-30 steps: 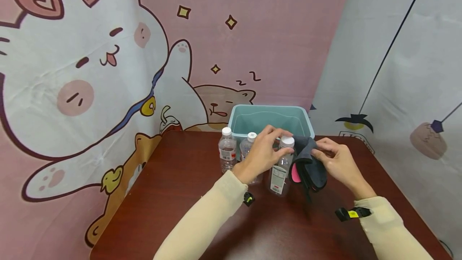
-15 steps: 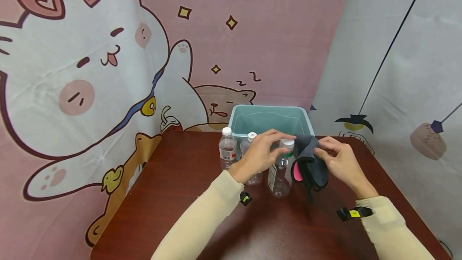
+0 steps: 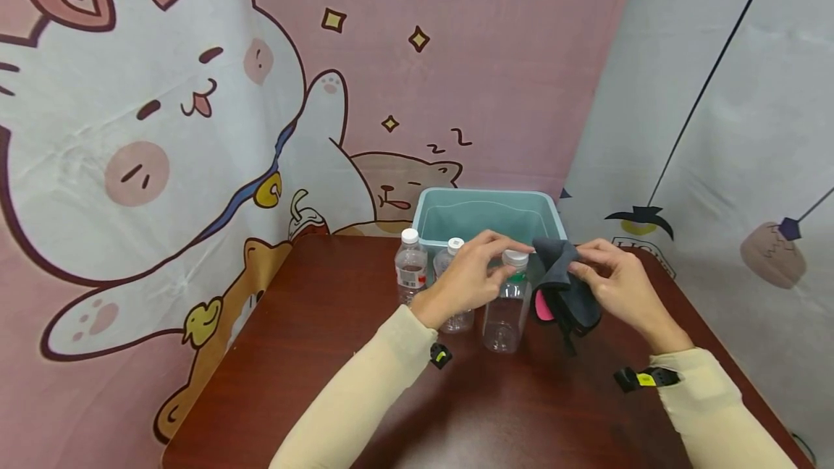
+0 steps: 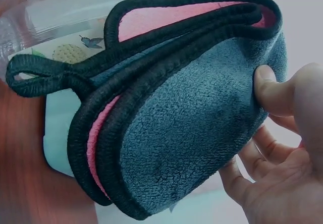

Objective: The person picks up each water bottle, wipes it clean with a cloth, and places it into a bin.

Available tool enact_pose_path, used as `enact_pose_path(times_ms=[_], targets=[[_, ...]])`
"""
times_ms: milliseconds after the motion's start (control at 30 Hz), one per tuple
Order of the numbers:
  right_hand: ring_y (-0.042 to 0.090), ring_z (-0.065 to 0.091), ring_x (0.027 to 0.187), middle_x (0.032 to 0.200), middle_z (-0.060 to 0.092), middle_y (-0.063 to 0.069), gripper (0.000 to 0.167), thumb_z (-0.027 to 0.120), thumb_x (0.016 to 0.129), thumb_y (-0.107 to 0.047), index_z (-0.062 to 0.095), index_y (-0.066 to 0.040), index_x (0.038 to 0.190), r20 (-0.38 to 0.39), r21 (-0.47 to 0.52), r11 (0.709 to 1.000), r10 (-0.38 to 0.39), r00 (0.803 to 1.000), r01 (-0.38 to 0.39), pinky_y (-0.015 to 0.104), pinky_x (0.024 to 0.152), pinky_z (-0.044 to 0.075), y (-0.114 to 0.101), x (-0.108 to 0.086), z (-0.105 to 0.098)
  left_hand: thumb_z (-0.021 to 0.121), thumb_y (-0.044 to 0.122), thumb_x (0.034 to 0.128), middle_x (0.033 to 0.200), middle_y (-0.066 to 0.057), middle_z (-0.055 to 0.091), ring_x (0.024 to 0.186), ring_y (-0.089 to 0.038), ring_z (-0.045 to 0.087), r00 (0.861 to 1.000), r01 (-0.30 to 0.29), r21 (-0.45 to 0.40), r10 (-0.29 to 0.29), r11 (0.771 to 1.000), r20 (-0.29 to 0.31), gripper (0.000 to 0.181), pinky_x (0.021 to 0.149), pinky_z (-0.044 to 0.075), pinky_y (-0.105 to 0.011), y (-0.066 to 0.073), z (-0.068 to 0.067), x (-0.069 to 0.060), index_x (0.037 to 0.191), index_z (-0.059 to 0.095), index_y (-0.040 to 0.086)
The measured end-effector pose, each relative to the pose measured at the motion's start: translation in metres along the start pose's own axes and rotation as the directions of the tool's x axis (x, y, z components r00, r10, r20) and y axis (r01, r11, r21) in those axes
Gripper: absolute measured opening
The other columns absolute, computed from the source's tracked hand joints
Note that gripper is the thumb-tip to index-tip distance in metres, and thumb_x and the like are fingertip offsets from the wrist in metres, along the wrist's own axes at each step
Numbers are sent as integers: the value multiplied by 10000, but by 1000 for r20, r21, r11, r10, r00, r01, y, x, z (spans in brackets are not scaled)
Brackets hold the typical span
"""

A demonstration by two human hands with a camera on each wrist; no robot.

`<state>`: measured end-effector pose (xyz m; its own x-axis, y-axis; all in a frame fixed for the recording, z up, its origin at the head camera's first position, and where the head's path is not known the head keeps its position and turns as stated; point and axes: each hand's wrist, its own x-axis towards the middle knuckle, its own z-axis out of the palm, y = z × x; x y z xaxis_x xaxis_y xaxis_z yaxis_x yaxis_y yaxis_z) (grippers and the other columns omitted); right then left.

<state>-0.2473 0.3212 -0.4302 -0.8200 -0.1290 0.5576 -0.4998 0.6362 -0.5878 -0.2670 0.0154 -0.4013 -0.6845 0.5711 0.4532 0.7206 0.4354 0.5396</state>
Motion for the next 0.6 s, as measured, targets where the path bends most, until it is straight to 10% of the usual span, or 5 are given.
enact_pose_path(times_ms=[600], targets=[[-27, 620, 1060, 1334, 778, 76, 315, 830, 1066, -11, 852, -50, 1377, 93, 68, 995, -84, 992, 78, 97, 828, 536, -19, 5, 36, 843, 207, 1079, 1379, -65, 753, 1246, -196, 805, 999, -21, 21, 22, 1000, -48, 436, 1091, 657, -253, -3, 2, 2, 1499, 729, 189]])
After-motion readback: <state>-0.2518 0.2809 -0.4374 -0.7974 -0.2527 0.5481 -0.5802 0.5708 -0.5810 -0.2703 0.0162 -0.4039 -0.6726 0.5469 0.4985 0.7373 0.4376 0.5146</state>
